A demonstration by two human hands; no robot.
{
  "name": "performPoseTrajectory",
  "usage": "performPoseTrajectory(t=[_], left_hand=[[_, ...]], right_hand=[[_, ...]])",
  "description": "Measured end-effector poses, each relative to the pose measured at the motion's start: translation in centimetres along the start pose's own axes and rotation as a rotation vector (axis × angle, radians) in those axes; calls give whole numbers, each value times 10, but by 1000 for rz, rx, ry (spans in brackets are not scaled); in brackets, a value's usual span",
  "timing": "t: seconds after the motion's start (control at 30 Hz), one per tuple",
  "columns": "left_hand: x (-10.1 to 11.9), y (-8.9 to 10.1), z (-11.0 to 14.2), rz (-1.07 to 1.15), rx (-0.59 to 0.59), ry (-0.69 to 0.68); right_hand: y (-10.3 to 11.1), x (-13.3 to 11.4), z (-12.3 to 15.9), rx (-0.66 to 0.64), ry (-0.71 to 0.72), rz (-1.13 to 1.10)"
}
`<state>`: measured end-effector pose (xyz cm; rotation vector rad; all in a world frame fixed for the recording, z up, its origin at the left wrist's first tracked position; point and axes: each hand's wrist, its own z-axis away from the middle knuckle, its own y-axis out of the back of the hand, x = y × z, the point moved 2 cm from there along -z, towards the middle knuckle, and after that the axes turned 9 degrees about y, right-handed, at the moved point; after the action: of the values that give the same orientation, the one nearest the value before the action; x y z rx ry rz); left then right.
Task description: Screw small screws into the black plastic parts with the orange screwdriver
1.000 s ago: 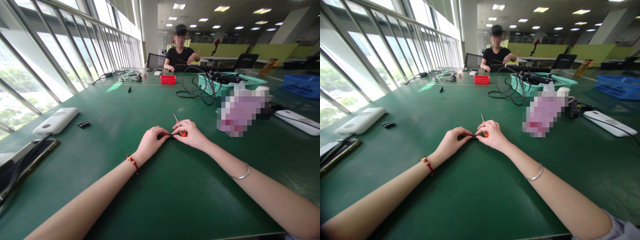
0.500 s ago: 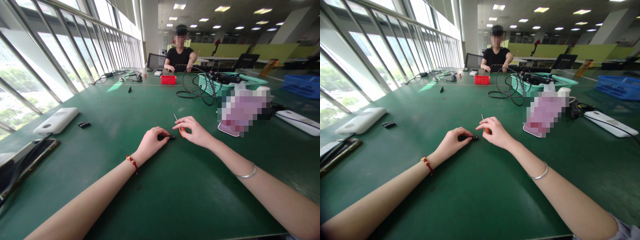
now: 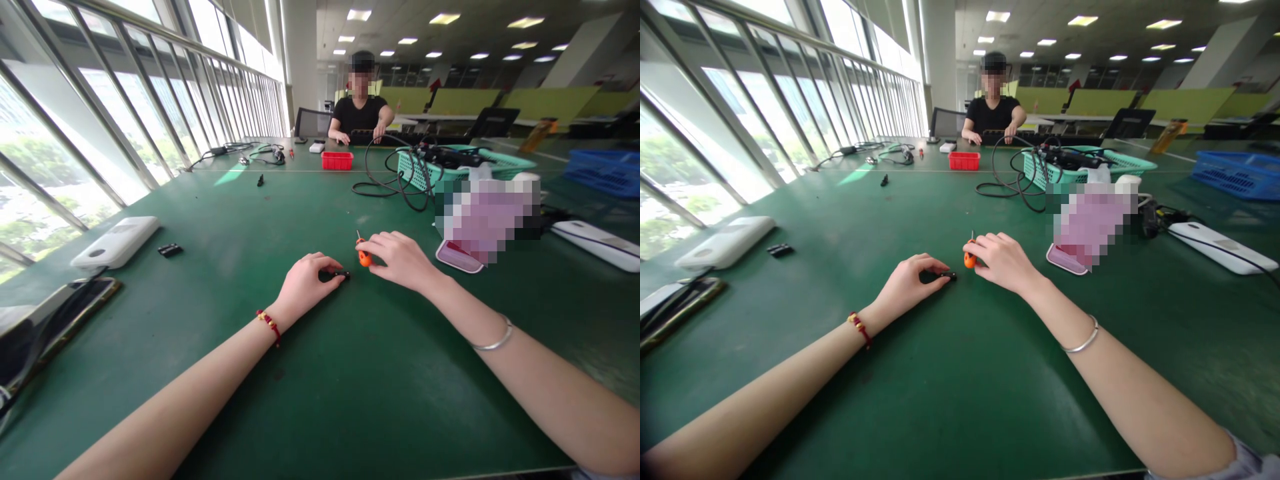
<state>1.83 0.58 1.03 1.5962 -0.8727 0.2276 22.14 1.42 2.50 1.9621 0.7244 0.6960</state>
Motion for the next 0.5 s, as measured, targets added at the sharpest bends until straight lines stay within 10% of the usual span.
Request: performPoseTrajectory(t=[0.27,0.5], left_hand=[[0,0,0,-41,-9,-11],[-1,0,2,-47,-5,-4]], right_hand=[[35,-11,-2,678,-407,-604],[36,-5,0,816,-493,-805]])
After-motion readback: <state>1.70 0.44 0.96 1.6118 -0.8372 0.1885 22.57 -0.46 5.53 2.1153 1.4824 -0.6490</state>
